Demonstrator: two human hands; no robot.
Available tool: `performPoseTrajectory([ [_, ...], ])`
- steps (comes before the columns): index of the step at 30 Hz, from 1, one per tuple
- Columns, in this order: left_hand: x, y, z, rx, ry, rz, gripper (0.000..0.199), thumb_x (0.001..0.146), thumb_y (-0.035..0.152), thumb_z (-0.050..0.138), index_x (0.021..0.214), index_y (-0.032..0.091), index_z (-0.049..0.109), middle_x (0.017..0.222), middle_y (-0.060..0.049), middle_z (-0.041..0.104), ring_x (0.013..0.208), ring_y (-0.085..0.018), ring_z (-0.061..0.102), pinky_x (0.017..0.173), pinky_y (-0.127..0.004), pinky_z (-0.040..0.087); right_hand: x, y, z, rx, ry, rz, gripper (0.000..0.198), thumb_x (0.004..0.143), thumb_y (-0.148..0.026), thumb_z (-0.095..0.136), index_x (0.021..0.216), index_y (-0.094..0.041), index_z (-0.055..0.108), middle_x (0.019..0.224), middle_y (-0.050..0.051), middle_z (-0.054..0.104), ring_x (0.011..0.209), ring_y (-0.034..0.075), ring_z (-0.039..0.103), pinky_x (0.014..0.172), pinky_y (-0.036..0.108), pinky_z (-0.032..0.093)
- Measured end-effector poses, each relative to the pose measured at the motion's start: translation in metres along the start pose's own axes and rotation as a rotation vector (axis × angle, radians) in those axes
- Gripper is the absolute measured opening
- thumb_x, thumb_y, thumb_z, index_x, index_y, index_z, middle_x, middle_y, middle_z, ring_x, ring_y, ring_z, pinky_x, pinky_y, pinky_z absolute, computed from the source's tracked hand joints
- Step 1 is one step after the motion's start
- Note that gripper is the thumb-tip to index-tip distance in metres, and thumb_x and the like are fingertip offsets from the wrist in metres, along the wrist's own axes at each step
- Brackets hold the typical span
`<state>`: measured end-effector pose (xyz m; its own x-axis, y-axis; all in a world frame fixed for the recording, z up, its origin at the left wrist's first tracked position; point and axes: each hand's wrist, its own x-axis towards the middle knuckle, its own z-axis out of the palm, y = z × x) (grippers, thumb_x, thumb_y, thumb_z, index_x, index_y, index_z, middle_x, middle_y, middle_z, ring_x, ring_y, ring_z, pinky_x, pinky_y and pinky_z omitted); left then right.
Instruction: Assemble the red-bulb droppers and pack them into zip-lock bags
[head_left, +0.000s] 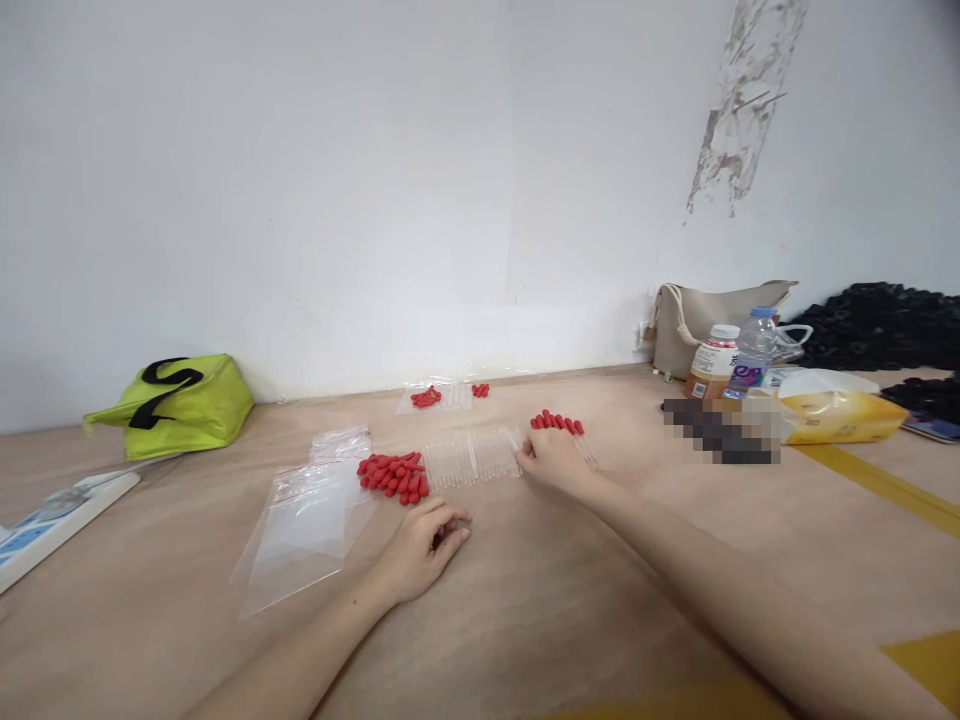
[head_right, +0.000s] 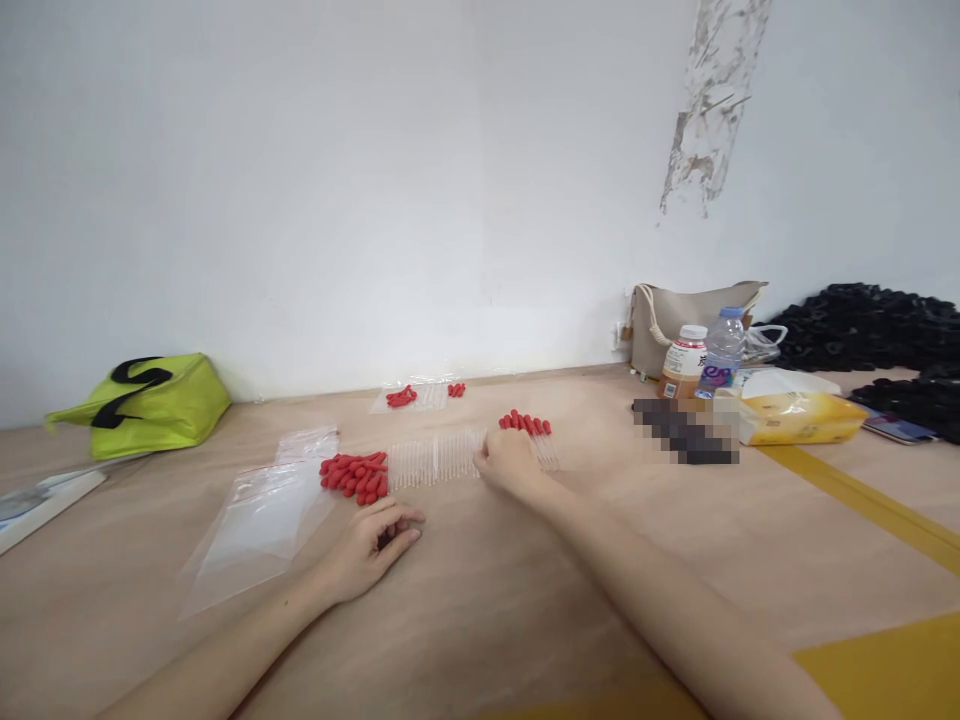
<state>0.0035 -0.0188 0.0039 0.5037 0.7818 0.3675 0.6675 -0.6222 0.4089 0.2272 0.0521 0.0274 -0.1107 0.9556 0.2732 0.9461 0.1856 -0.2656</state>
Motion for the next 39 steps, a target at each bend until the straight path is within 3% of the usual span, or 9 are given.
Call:
performPoseTrajectory([
  [5, 0.016, -0.010, -0.032, 0.282, 0.230, -0.087, 0.020, 0.081, 0.027, 0.044, 0.070, 0.018, 0.057, 0.077, -0.004, 0.056, 0.079, -0.019, 0.052, 0.072, -0.030, 0.040, -0.055, 0.008, -0.006, 0.127, 0.060, -0.515, 0.017, 0.083, -0.026, 0.042, 0.081, -0.016, 0.055, 0.079, 0.005, 0.060, 0.076, 0.014, 0.052, 0.070, 0.026, 0.033],
  [9, 0.045, -0.030, -0.064, 0.608, 0.082, -0.351, 0.021, 0.078, 0.033, 0.045, 0.074, 0.022, 0.062, 0.090, -0.005, 0.058, 0.092, -0.025, 0.049, 0.078, -0.037, 0.037, -0.075, 0.014, -0.005, 0.112, 0.074, -0.682, 0.021, 0.086, -0.024, 0.039, 0.091, -0.017, 0.058, 0.082, 0.006, 0.059, 0.079, 0.015, 0.049, 0.071, 0.028, 0.031],
  [14, 0.073, -0.050, -0.071, 0.648, -0.065, -0.419, 0.018, 0.068, 0.036, 0.054, 0.069, 0.023, 0.066, 0.089, -0.007, 0.062, 0.092, -0.027, 0.052, 0.074, -0.035, 0.039, -0.076, 0.019, 0.000, 0.139, 0.091, -0.644, 0.022, 0.086, -0.024, 0.039, 0.092, -0.018, 0.060, 0.080, 0.006, 0.060, 0.078, 0.016, 0.049, 0.071, 0.029, 0.030],
  [20, 0.081, -0.056, -0.064, 0.690, -0.145, -0.427, 0.009, 0.062, 0.027, 0.058, 0.063, 0.021, 0.065, 0.084, -0.008, 0.063, 0.084, -0.025, 0.056, 0.069, -0.031, 0.040, -0.076, 0.021, 0.002, 0.207, 0.084, -0.628, 0.019, 0.084, -0.023, 0.042, 0.088, -0.018, 0.060, 0.078, 0.005, 0.060, 0.077, 0.015, 0.049, 0.071, 0.029, 0.031],
  [27, 0.082, -0.049, -0.062, 0.682, -0.114, -0.378, 0.008, 0.065, 0.020, 0.057, 0.058, 0.018, 0.061, 0.078, -0.009, 0.063, 0.080, -0.026, 0.057, 0.070, -0.033, 0.038, -0.075, 0.020, 0.004, 0.233, 0.099, -0.623, 0.016, 0.081, -0.023, 0.046, 0.084, -0.017, 0.061, 0.074, 0.004, 0.059, 0.074, 0.015, 0.049, 0.071, 0.030, 0.032],
  [32, 0.071, -0.030, -0.062, 0.617, -0.008, -0.299, 0.012, 0.076, 0.022, 0.048, 0.070, 0.017, 0.058, 0.083, -0.008, 0.061, 0.084, -0.024, 0.055, 0.072, -0.032, 0.039, -0.077, 0.021, 0.009, 0.274, 0.123, -0.617, 0.013, 0.080, -0.022, 0.047, 0.082, -0.018, 0.060, 0.074, 0.004, 0.058, 0.073, 0.014, 0.050, 0.071, 0.029, 0.034],
  [35, 0.050, -0.009, -0.046, 0.502, 0.041, -0.189, 0.015, 0.085, 0.023, 0.037, 0.084, 0.018, 0.052, 0.087, -0.005, 0.059, 0.083, -0.018, 0.054, 0.072, -0.028, 0.040, -0.076, 0.019, 0.010, 0.356, 0.162, -0.578, 0.012, 0.080, -0.022, 0.047, 0.082, -0.017, 0.058, 0.075, 0.004, 0.058, 0.071, 0.013, 0.050, 0.071, 0.029, 0.035],
  [37, 0.032, 0.001, -0.029, 0.166, 0.079, -0.101, 0.014, 0.086, 0.024, 0.037, 0.084, 0.018, 0.049, 0.079, -0.002, 0.058, 0.074, -0.017, 0.055, 0.066, -0.027, 0.042, -0.074, 0.017, 0.009, 0.430, 0.184, -0.537, 0.012, 0.081, -0.021, 0.045, 0.082, -0.017, 0.057, 0.075, 0.003, 0.058, 0.071, 0.013, 0.051, 0.071, 0.028, 0.037],
  [39, 0.019, 0.006, -0.010, -0.100, 0.088, -0.111, 0.013, 0.086, 0.025, 0.038, 0.089, 0.018, 0.049, 0.081, -0.002, 0.059, 0.074, -0.016, 0.056, 0.066, -0.027, 0.044, -0.068, 0.014, 0.006, 0.493, 0.173, -0.515, 0.012, 0.082, -0.021, 0.045, 0.082, -0.018, 0.056, 0.075, 0.003, 0.059, 0.070, 0.013, 0.052, 0.068, 0.026, 0.038],
])
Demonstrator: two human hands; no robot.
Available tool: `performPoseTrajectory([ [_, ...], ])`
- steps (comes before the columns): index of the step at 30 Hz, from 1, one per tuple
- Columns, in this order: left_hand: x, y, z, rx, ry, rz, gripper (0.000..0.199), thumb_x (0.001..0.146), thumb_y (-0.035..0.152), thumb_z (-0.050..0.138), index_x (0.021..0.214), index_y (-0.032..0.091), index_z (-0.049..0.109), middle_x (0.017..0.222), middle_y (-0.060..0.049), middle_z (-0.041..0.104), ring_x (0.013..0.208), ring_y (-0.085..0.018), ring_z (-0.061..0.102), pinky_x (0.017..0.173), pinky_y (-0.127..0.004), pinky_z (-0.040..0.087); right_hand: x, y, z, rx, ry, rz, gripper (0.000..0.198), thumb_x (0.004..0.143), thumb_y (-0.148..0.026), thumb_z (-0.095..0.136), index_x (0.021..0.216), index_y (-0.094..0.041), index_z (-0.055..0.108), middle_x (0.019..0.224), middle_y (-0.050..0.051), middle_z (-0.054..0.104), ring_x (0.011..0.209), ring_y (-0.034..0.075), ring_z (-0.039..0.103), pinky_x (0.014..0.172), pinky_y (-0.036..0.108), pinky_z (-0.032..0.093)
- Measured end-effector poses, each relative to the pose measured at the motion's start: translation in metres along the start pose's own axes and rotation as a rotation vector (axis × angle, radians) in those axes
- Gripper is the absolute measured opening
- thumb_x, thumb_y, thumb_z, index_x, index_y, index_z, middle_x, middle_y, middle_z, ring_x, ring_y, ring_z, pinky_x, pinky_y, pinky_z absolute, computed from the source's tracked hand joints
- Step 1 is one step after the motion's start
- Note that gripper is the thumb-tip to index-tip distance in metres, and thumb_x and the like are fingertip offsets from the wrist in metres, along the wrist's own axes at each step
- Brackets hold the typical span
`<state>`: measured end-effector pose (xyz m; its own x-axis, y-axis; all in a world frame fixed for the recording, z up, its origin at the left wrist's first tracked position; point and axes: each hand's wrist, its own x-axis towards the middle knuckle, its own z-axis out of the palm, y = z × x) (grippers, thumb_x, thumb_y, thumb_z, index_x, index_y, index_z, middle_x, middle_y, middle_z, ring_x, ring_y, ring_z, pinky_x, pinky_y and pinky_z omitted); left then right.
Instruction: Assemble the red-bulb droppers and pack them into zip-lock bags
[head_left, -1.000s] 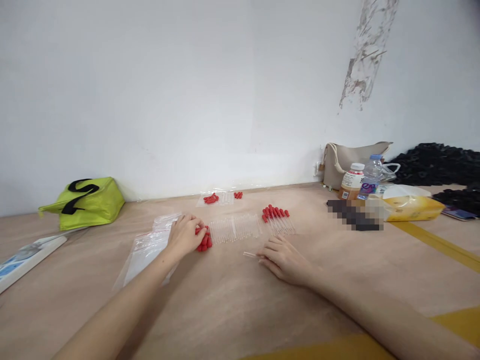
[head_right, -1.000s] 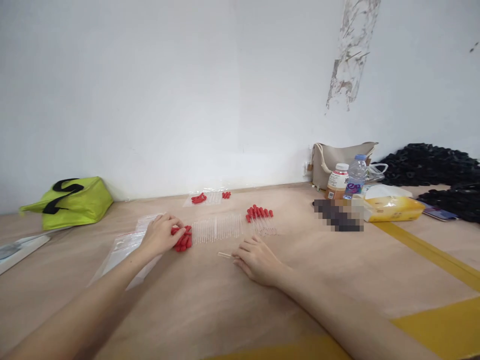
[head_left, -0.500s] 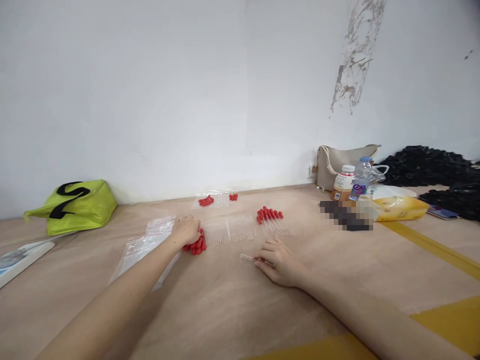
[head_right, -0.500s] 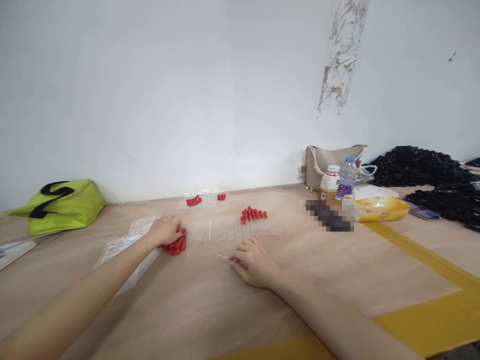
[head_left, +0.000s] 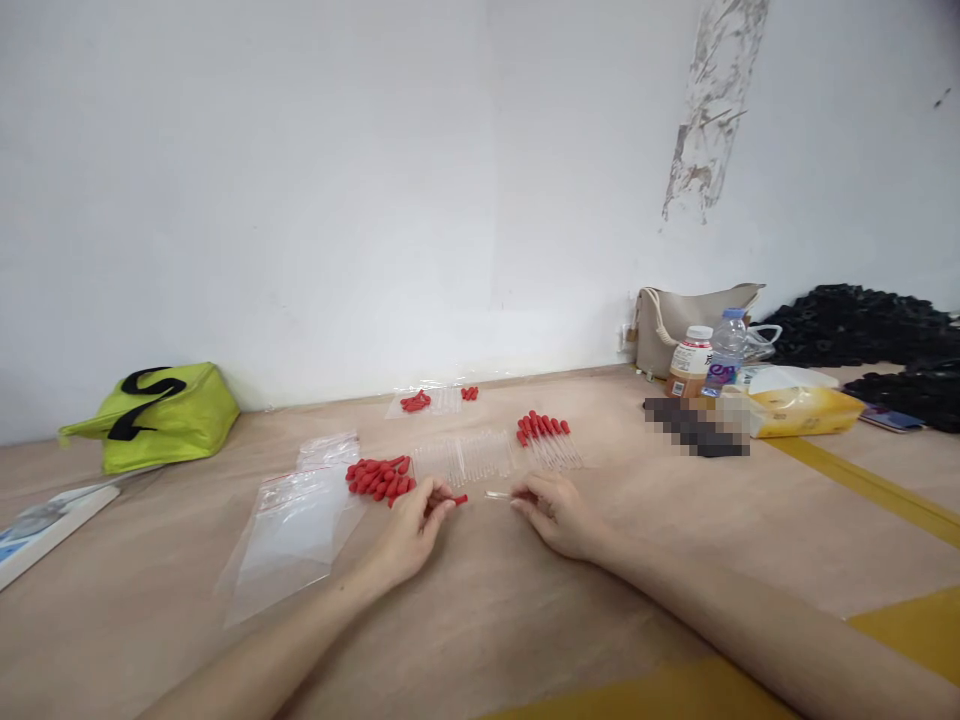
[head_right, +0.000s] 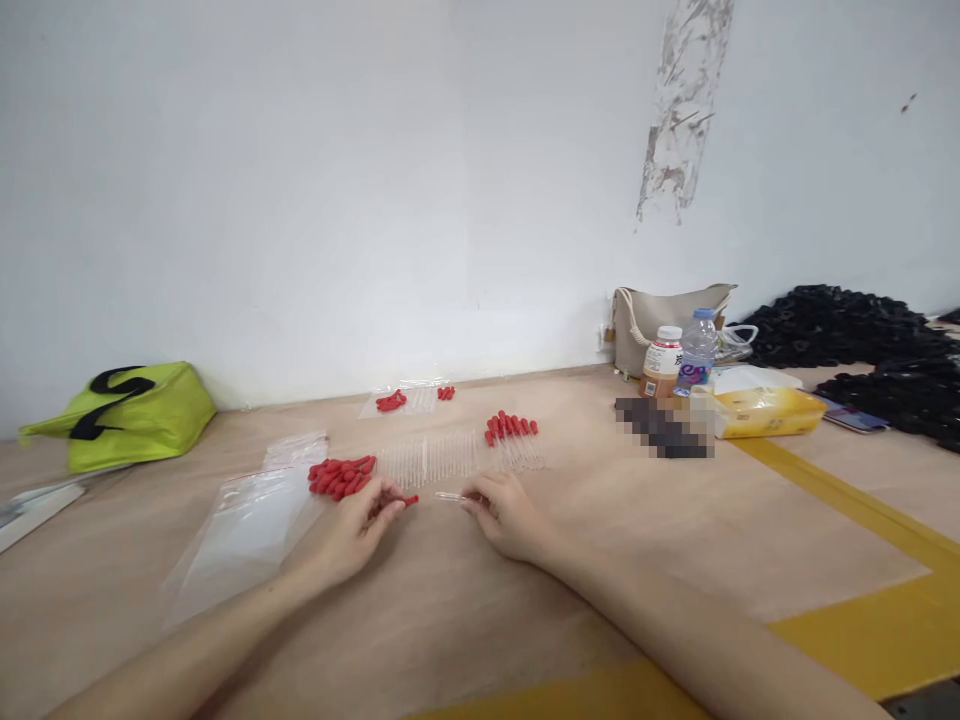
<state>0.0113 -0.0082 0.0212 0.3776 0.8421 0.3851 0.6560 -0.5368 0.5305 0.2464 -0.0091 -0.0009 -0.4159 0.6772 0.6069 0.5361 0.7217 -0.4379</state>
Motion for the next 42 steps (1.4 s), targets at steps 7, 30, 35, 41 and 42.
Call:
performPoseTrajectory([
  [7, -0.005, -0.014, 0.024, -0.267, -0.049, 0.023, 0.021, 0.087, 0.027, 0.038, 0.087, 0.015, 0.056, 0.078, -0.003, 0.053, 0.069, -0.014, 0.054, 0.065, -0.025, 0.044, 0.019, -0.002, 0.007, 0.030, -0.026, 0.020, 0.013, 0.081, -0.022, 0.047, 0.087, -0.019, 0.058, 0.079, 0.002, 0.063, 0.069, 0.012, 0.054, 0.071, 0.027, 0.037],
  [30, -0.015, -0.001, 0.017, -0.160, -0.024, 0.069, 0.017, 0.084, 0.026, 0.046, 0.081, 0.016, 0.059, 0.075, -0.002, 0.058, 0.070, -0.014, 0.052, 0.064, -0.023, 0.038, 0.011, 0.000, 0.020, -0.004, -0.170, -0.061, 0.013, 0.080, -0.023, 0.051, 0.084, -0.022, 0.064, 0.072, -0.001, 0.063, 0.061, 0.009, 0.052, 0.072, 0.029, 0.025],
  [35, -0.016, 0.000, 0.016, -0.069, -0.031, 0.108, 0.017, 0.085, 0.025, 0.046, 0.079, 0.017, 0.060, 0.071, -0.001, 0.056, 0.067, -0.013, 0.051, 0.061, -0.022, 0.038, 0.010, -0.002, 0.019, -0.089, -0.155, -0.098, 0.017, 0.082, -0.022, 0.049, 0.087, -0.024, 0.064, 0.077, 0.001, 0.064, 0.066, 0.010, 0.052, 0.072, 0.030, 0.022],
  [41, -0.018, 0.001, 0.017, 0.018, -0.054, 0.149, 0.021, 0.086, 0.028, 0.043, 0.079, 0.016, 0.059, 0.069, -0.001, 0.053, 0.064, -0.013, 0.049, 0.059, -0.022, 0.037, 0.007, -0.011, 0.023, -0.193, -0.147, -0.092, 0.021, 0.084, -0.022, 0.041, 0.081, -0.021, 0.062, 0.070, 0.001, 0.062, 0.061, 0.010, 0.048, 0.070, 0.030, 0.021],
  [42, -0.019, 0.002, 0.017, 0.021, -0.058, 0.159, 0.021, 0.086, 0.028, 0.042, 0.079, 0.016, 0.058, 0.069, -0.001, 0.053, 0.064, -0.013, 0.049, 0.059, -0.023, 0.037, 0.007, -0.013, 0.025, -0.199, -0.148, -0.079, 0.021, 0.084, -0.022, 0.041, 0.078, -0.020, 0.061, 0.070, 0.001, 0.062, 0.060, 0.010, 0.047, 0.069, 0.030, 0.021],
])
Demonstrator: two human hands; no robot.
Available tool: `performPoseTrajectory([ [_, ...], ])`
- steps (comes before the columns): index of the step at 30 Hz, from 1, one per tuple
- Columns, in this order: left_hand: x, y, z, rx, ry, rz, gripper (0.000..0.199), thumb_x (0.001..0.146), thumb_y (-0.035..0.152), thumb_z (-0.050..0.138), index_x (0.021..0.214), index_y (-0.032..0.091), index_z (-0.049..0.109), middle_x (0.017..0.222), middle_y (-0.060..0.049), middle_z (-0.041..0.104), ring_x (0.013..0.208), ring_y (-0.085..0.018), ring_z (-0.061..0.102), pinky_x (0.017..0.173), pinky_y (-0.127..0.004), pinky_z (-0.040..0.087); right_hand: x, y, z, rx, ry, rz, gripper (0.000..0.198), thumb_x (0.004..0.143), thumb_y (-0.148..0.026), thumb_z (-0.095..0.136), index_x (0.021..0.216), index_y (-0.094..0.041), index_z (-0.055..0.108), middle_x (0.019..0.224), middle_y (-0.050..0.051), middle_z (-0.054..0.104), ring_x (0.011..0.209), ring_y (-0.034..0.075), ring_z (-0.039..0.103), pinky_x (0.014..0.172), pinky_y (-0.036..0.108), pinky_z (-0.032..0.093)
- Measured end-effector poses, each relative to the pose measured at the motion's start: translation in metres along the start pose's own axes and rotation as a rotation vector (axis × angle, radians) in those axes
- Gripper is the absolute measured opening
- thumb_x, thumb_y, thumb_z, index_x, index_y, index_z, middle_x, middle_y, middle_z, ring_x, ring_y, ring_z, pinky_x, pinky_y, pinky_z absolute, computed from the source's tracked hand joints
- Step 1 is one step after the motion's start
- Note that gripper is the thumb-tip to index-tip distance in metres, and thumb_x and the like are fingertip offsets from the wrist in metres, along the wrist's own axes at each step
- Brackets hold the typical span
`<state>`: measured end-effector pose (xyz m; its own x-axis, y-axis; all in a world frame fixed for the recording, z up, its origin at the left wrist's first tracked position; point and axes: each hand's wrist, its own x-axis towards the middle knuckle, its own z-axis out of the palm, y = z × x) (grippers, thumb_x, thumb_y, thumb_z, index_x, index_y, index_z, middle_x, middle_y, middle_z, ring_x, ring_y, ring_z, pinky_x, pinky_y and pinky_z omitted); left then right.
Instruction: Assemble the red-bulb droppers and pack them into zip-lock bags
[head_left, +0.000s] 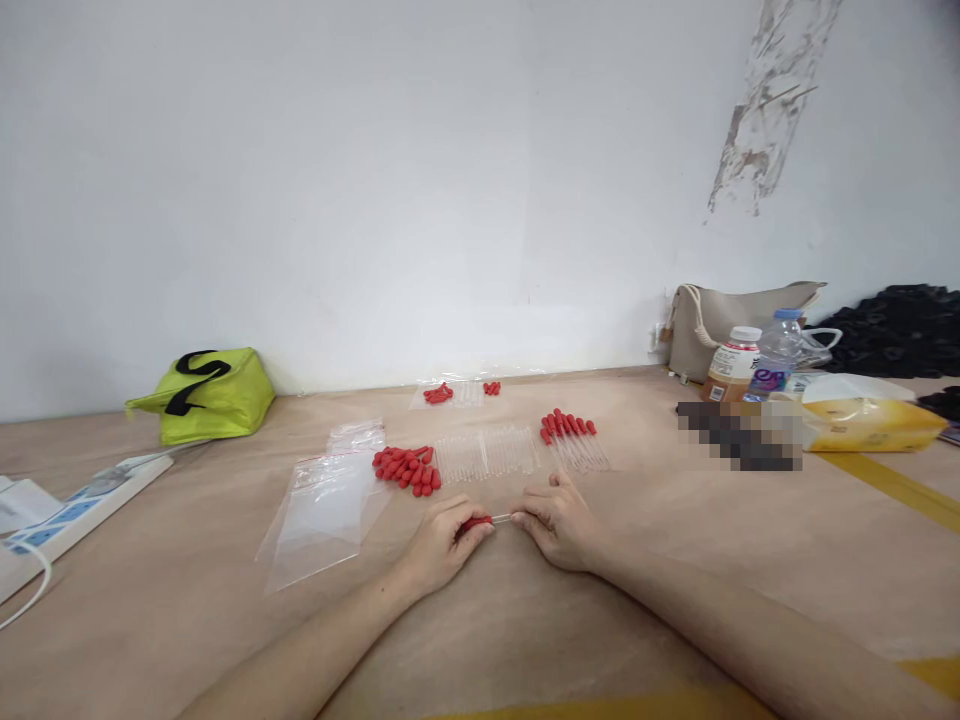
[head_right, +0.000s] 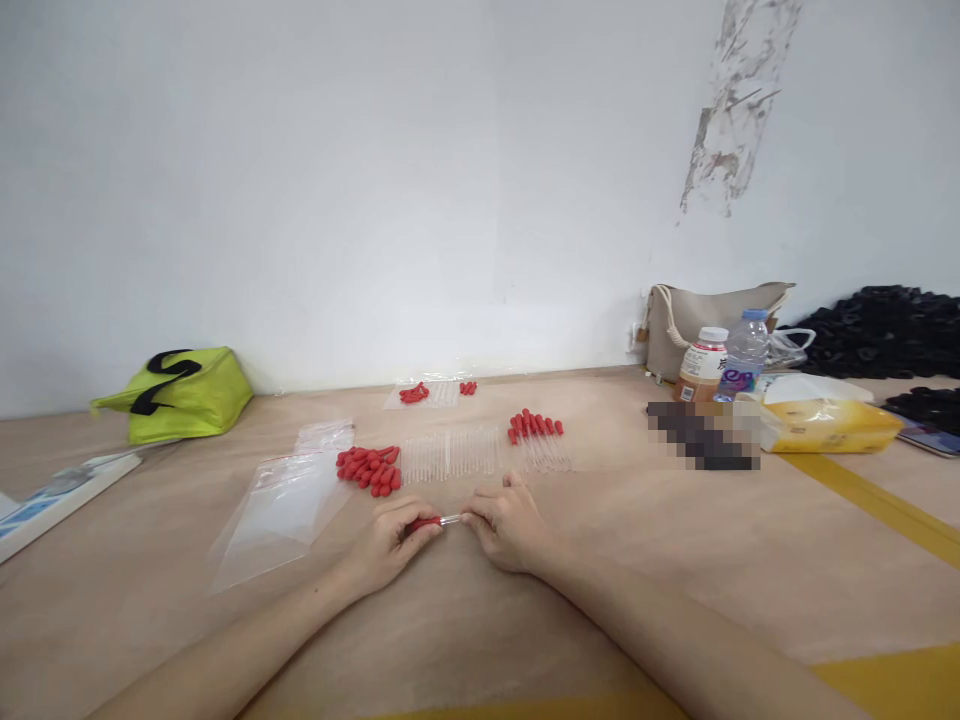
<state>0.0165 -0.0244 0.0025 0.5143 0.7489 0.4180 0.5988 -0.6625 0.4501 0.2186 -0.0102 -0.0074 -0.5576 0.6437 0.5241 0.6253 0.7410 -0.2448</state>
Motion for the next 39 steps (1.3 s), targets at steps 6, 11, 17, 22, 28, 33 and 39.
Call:
performPoseTrajectory([
  [6, 0.000, 0.001, -0.003, 0.013, -0.038, 0.050, 0.021, 0.087, 0.027, 0.040, 0.081, 0.016, 0.057, 0.073, -0.003, 0.055, 0.067, -0.014, 0.050, 0.062, -0.024, 0.039, 0.002, -0.007, 0.007, -0.013, -0.075, 0.074, 0.028, 0.085, -0.023, 0.037, 0.063, -0.018, 0.054, 0.062, -0.001, 0.060, 0.055, 0.010, 0.046, 0.064, 0.028, 0.023],
  [11, 0.005, -0.006, -0.008, 0.031, -0.032, 0.087, 0.019, 0.087, 0.025, 0.042, 0.084, 0.017, 0.058, 0.079, -0.004, 0.057, 0.074, -0.015, 0.052, 0.068, -0.025, 0.040, 0.009, -0.012, -0.001, -0.059, -0.087, 0.071, 0.026, 0.085, -0.026, 0.038, 0.068, -0.018, 0.057, 0.068, 0.001, 0.062, 0.063, 0.012, 0.050, 0.065, 0.028, 0.024],
  [17, 0.001, -0.013, -0.006, -0.017, 0.018, 0.000, 0.022, 0.084, 0.024, 0.047, 0.104, 0.020, 0.053, 0.087, -0.003, 0.055, 0.070, -0.013, 0.051, 0.067, -0.025, 0.042, 0.006, -0.011, -0.018, -0.119, -0.099, 0.078, 0.020, 0.079, -0.026, 0.046, 0.067, -0.020, 0.062, 0.069, 0.001, 0.063, 0.068, 0.014, 0.052, 0.067, 0.029, 0.025],
  [22, 0.000, -0.015, -0.004, -0.033, -0.004, -0.066, 0.032, 0.081, 0.023, 0.048, 0.113, 0.021, 0.046, 0.079, 0.000, 0.052, 0.063, -0.012, 0.048, 0.061, -0.024, 0.041, 0.018, 0.027, -0.028, -0.072, 0.012, 0.509, 0.034, 0.079, -0.035, 0.042, 0.052, -0.019, 0.055, 0.054, 0.001, 0.058, 0.053, 0.013, 0.049, 0.055, 0.026, 0.029],
  [28, 0.002, -0.015, -0.006, 0.009, -0.053, -0.042, 0.017, 0.083, 0.024, 0.045, 0.094, 0.019, 0.057, 0.078, -0.002, 0.053, 0.067, -0.014, 0.049, 0.061, -0.024, 0.040, 0.051, 0.063, -0.018, -0.209, 0.061, 0.774, 0.042, 0.079, -0.043, 0.037, 0.049, -0.018, 0.054, 0.057, 0.004, 0.059, 0.062, 0.017, 0.053, 0.070, 0.031, 0.032],
  [33, 0.002, -0.015, -0.006, -0.023, -0.060, -0.035, 0.016, 0.083, 0.024, 0.045, 0.090, 0.019, 0.059, 0.082, -0.003, 0.054, 0.067, -0.013, 0.049, 0.061, -0.024, 0.040, 0.067, 0.073, 0.004, -0.326, 0.031, 0.848, 0.043, 0.081, -0.044, 0.032, 0.063, -0.017, 0.060, 0.069, 0.009, 0.061, 0.080, 0.023, 0.053, 0.083, 0.041, 0.023],
  [39, 0.002, -0.014, -0.008, -0.031, -0.070, -0.037, 0.016, 0.083, 0.024, 0.045, 0.091, 0.019, 0.058, 0.082, -0.003, 0.053, 0.067, -0.013, 0.049, 0.062, -0.024, 0.040, 0.066, 0.078, 0.010, -0.375, 0.028, 0.833, 0.040, 0.081, -0.041, 0.032, 0.066, -0.016, 0.060, 0.071, 0.010, 0.061, 0.086, 0.025, 0.051, 0.082, 0.043, 0.020],
])
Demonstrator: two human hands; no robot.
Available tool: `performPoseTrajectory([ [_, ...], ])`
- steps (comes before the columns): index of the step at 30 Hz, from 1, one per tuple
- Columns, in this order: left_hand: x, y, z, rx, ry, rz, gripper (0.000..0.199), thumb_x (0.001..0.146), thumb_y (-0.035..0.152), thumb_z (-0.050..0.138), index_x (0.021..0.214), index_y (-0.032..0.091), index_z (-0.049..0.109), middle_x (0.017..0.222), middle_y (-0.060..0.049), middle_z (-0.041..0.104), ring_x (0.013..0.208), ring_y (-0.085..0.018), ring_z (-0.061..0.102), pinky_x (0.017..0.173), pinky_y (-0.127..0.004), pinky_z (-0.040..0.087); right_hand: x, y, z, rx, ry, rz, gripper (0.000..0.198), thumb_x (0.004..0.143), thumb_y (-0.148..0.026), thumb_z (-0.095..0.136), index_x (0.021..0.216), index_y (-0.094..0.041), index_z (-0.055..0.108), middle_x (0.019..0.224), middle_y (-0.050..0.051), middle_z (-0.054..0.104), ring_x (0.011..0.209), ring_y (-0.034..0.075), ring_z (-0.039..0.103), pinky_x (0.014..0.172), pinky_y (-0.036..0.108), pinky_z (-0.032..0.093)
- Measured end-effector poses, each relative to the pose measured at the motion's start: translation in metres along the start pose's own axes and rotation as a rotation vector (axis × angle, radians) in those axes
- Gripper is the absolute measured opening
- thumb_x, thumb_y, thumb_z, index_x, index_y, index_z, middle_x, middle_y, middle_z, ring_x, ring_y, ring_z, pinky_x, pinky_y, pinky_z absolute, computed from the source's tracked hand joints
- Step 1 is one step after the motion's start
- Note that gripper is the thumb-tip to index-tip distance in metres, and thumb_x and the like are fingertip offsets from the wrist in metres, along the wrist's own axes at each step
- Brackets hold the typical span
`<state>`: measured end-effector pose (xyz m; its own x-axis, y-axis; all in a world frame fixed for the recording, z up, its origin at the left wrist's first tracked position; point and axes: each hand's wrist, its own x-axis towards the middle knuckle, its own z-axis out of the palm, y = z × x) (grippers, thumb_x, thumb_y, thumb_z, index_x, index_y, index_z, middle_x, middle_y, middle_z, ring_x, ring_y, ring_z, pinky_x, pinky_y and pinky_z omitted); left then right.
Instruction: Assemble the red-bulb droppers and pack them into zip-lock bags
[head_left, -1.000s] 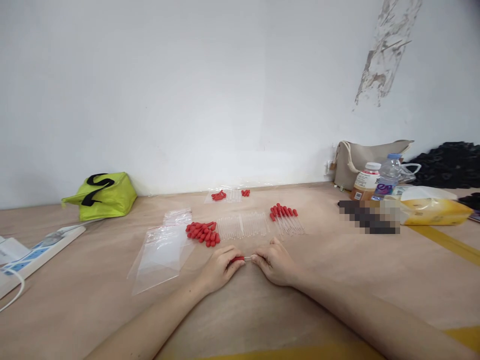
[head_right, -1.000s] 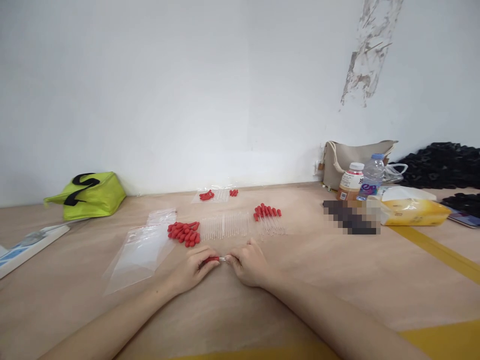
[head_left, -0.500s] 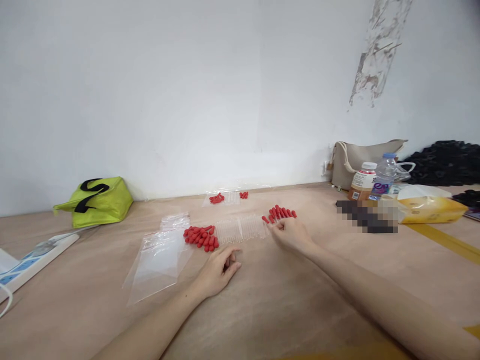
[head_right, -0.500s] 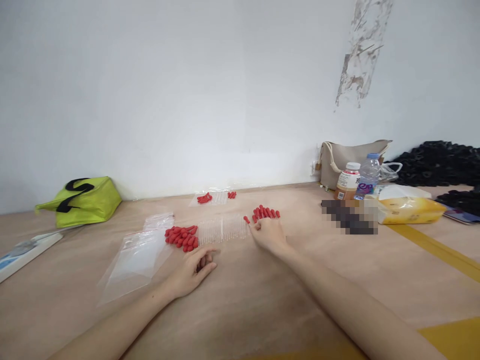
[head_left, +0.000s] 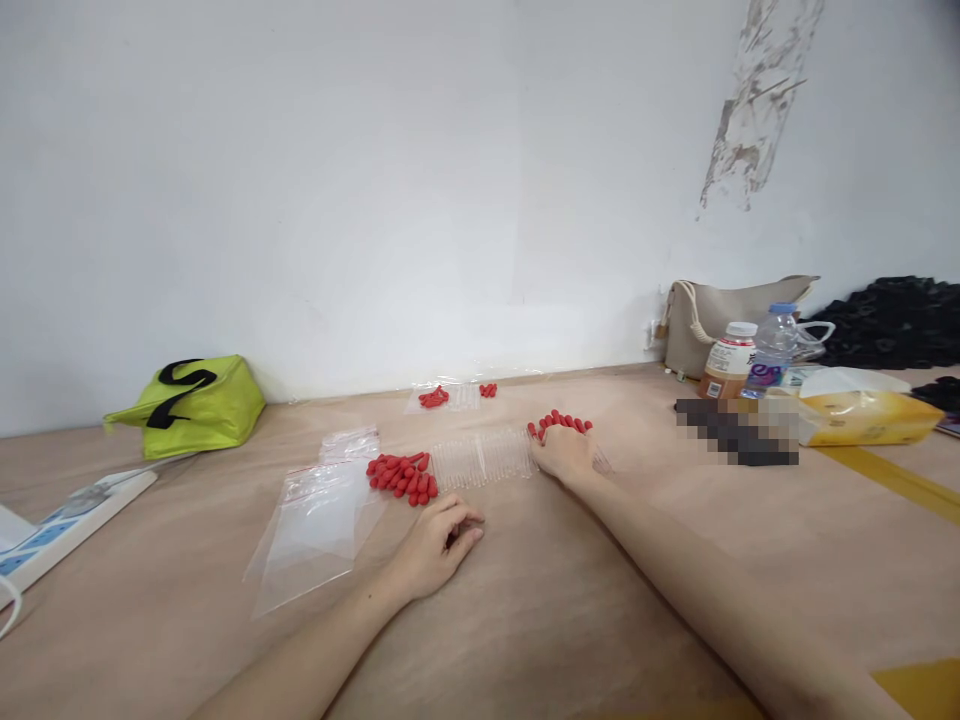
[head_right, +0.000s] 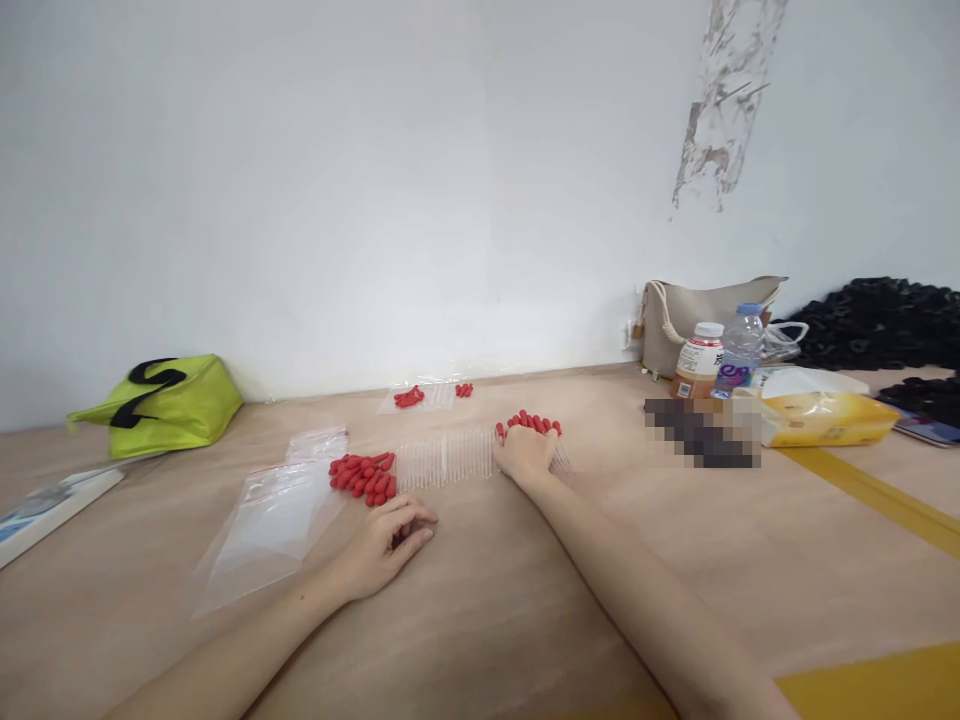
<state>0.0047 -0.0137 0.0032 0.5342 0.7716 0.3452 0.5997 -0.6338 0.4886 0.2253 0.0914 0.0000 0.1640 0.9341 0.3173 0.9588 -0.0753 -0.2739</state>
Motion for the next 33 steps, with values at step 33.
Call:
performPoseTrajectory([
  [33, 0.015, -0.019, -0.055, 0.447, 0.371, -0.133, 0.015, 0.079, 0.024, 0.048, 0.067, 0.019, 0.055, 0.074, -0.003, 0.055, 0.075, -0.019, 0.051, 0.071, -0.033, 0.039, -0.087, 0.025, -0.043, 0.201, -0.062, -0.834, 0.023, 0.086, -0.021, 0.033, 0.091, -0.015, 0.054, 0.084, 0.009, 0.058, 0.077, 0.018, 0.049, 0.070, 0.030, 0.036],
])
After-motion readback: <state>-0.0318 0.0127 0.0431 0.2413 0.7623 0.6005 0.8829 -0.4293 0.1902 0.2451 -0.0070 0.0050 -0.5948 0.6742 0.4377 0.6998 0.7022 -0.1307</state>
